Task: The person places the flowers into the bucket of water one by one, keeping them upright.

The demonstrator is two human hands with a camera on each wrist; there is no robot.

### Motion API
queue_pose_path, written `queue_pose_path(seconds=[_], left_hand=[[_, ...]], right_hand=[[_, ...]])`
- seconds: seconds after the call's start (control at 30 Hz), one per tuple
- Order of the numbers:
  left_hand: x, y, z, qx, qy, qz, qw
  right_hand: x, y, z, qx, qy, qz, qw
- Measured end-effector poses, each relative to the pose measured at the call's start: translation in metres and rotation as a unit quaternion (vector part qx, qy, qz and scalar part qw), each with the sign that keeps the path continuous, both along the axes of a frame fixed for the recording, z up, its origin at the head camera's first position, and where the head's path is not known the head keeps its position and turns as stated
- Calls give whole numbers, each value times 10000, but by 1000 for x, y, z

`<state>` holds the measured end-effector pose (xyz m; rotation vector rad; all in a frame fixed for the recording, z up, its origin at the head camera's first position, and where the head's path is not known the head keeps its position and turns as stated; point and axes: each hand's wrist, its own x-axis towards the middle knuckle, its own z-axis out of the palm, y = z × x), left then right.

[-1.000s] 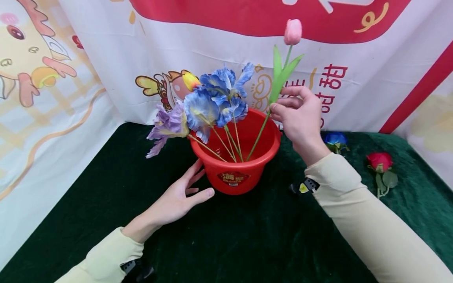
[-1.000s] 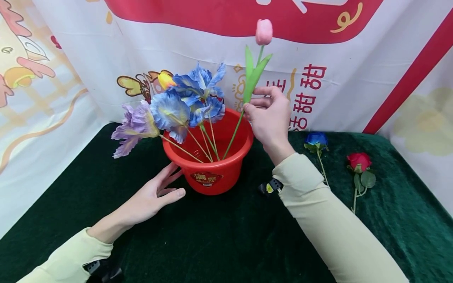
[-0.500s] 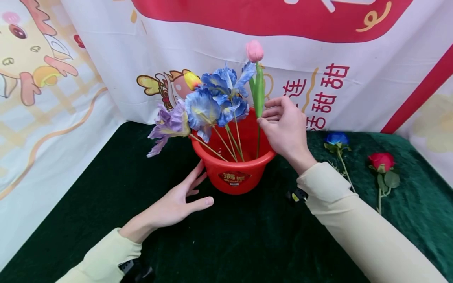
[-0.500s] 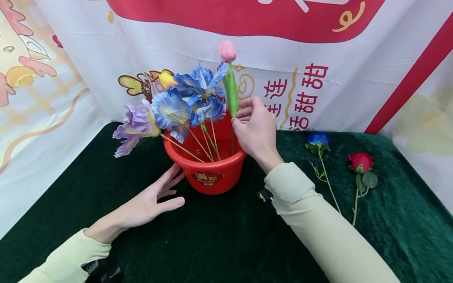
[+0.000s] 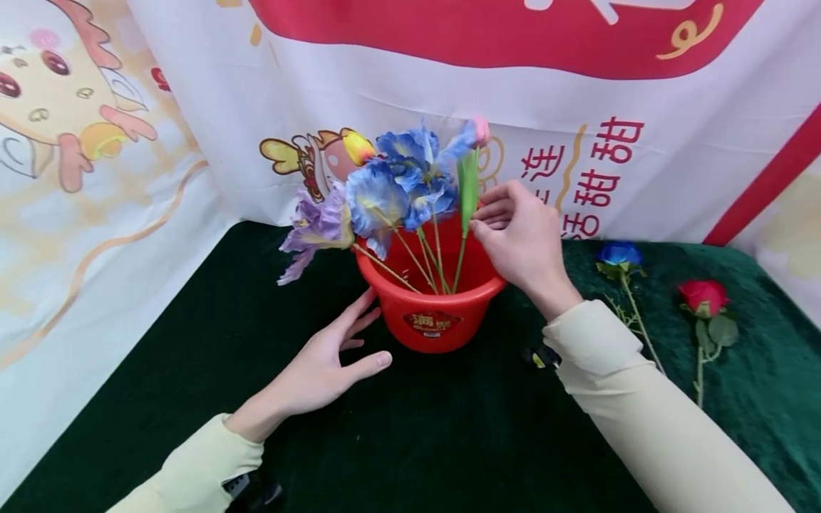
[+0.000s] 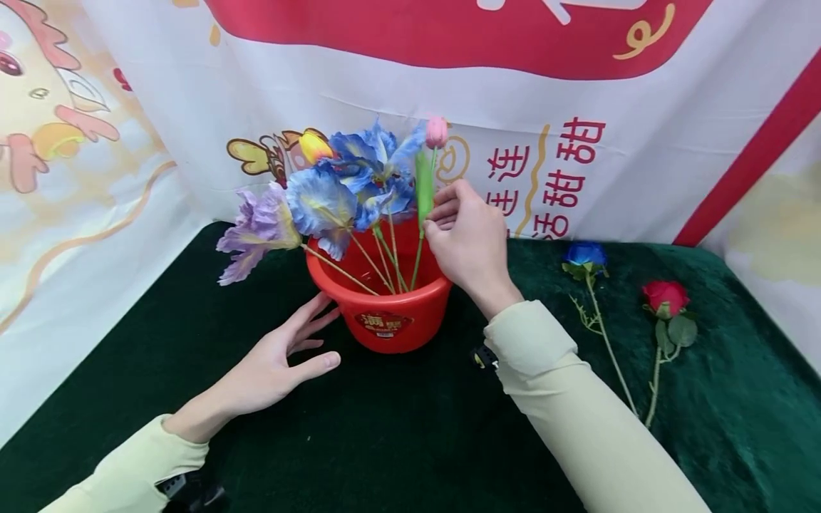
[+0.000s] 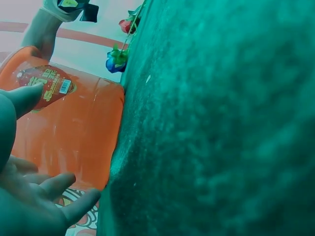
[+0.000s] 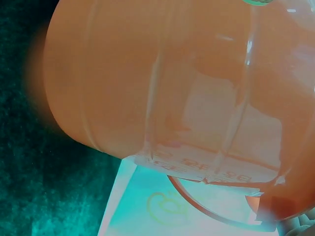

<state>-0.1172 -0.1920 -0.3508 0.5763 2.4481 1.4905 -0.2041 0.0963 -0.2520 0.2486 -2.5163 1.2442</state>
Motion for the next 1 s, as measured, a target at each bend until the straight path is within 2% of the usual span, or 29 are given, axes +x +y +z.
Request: queue_pose_path(seconds=[0.13,0.2,0.27,0.33,0.4,0.5,0.57,0.67,0.73,0.8,1.0], left_hand=[[4,3,1,39,110,2,9999],[7,3,2,48,49,33,10000],[10,4,3,104,-104,53,9999],[12,8,5,233,-311,129,9992],[13,15,7,401,-511,310,9974],[14,28,10,757,-785,732,9913],[14,38,11,1168,-1044,1067,9819],[16,52,12,1891,-1384,1533,9600],[17,59,12,2246,-1445,1763,9474],[17,65,10,2395,-1318,1869,9436],[14,67,3,2474,-867,2115,9416]], right_hand=[[1,4,-3,-361,119,-57,9993],[2,7,-6,-807,208,-22,9965],[5,11,-8,-1438,257,1,9893],[8,18,-10,-2191,279,46,9753],[12,27,-10,-2911,209,115,9564],[20,43,-8,-3577,69,165,9337],[25,55,-7,-3760,-4,185,9264],[34,76,-8,-3839,-63,250,9230],[40,91,-9,-3874,-85,296,9214],[45,107,-11,-3923,-138,279,9193],[56,152,-15,-4142,-408,4,9093]])
